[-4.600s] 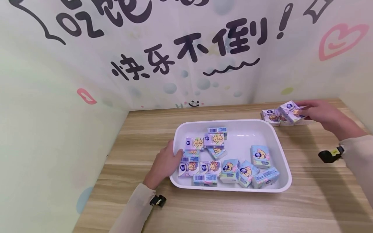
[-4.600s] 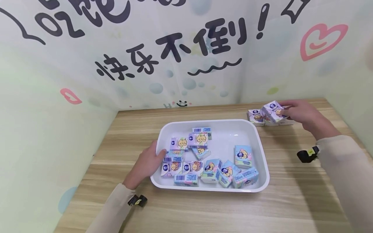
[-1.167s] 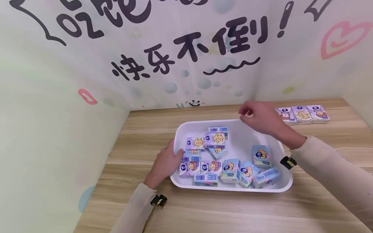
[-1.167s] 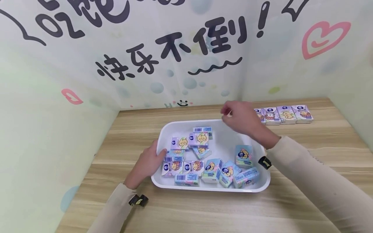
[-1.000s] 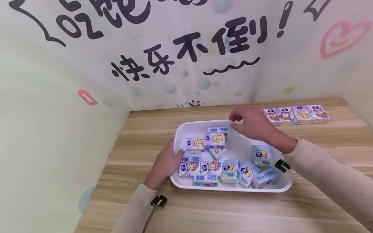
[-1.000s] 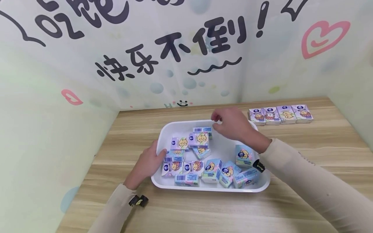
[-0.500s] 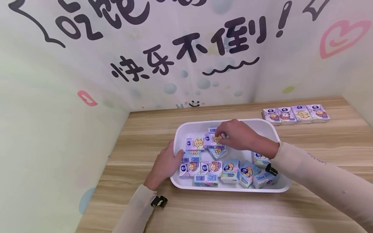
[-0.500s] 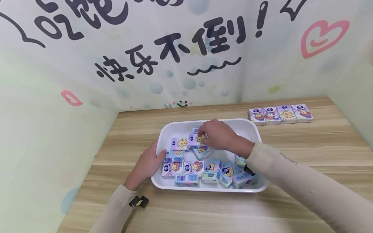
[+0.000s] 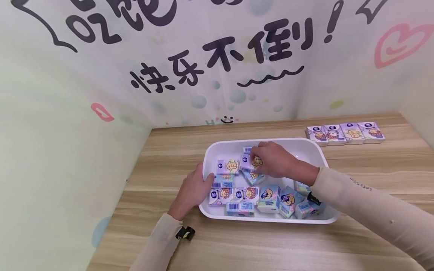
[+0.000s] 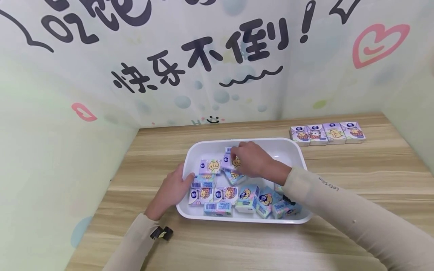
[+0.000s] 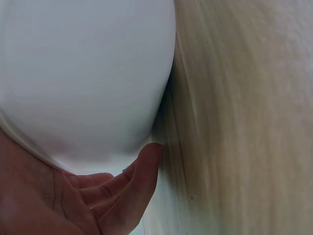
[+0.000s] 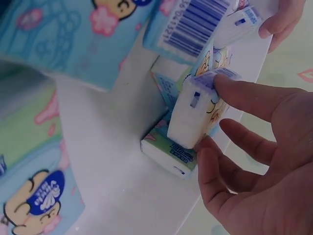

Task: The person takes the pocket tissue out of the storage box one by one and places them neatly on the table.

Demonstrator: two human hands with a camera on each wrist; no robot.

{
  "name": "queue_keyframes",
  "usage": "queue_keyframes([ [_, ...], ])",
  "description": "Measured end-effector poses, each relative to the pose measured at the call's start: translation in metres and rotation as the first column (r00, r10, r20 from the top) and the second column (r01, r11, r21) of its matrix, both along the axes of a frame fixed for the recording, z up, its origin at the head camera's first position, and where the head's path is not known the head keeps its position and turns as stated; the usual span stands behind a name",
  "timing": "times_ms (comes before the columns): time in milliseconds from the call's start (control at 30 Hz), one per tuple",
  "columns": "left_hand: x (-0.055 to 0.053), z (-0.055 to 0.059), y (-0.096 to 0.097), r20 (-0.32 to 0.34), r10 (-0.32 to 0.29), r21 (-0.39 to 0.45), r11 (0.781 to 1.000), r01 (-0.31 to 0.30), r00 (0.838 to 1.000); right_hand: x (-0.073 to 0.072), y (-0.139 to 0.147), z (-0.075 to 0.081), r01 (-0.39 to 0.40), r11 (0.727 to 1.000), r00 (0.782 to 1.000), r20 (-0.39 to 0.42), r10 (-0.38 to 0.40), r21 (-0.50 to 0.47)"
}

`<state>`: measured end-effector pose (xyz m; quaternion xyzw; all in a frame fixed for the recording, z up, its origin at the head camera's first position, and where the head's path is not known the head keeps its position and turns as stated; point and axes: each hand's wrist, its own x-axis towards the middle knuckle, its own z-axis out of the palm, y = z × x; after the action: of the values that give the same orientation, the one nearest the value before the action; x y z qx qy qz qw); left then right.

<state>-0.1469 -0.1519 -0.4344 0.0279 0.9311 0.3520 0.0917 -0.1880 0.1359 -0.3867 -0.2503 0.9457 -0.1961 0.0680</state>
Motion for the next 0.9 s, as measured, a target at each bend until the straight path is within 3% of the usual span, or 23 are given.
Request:
queue_keyframes([
  [233,0.0,0.002,-0.001,-0.018,-0.01,-0.018,1.0,0.009,1.0,0.002,0.001,0.002,0.031,0.999,0.996,0.081,-0.032,0.007],
  [433,0.0,0.002,-0.001,-0.006,-0.008,-0.01,1.0,0.008,1.0,0.007,0.005,0.004,0.015,1.0,0.995,0.103,-0.014,-0.004],
  [667,0.001,0.003,-0.001,0.002,-0.011,0.001,1.0,0.011,1.0,0.012,0.013,0.006,-0.037,0.998,0.998,0.047,0.039,-0.053],
  [900,0.001,0.003,-0.001,0.006,-0.008,0.011,1.0,0.008,1.0,0.017,0.022,0.015,-0.005,0.994,1.0,0.02,0.007,-0.105],
])
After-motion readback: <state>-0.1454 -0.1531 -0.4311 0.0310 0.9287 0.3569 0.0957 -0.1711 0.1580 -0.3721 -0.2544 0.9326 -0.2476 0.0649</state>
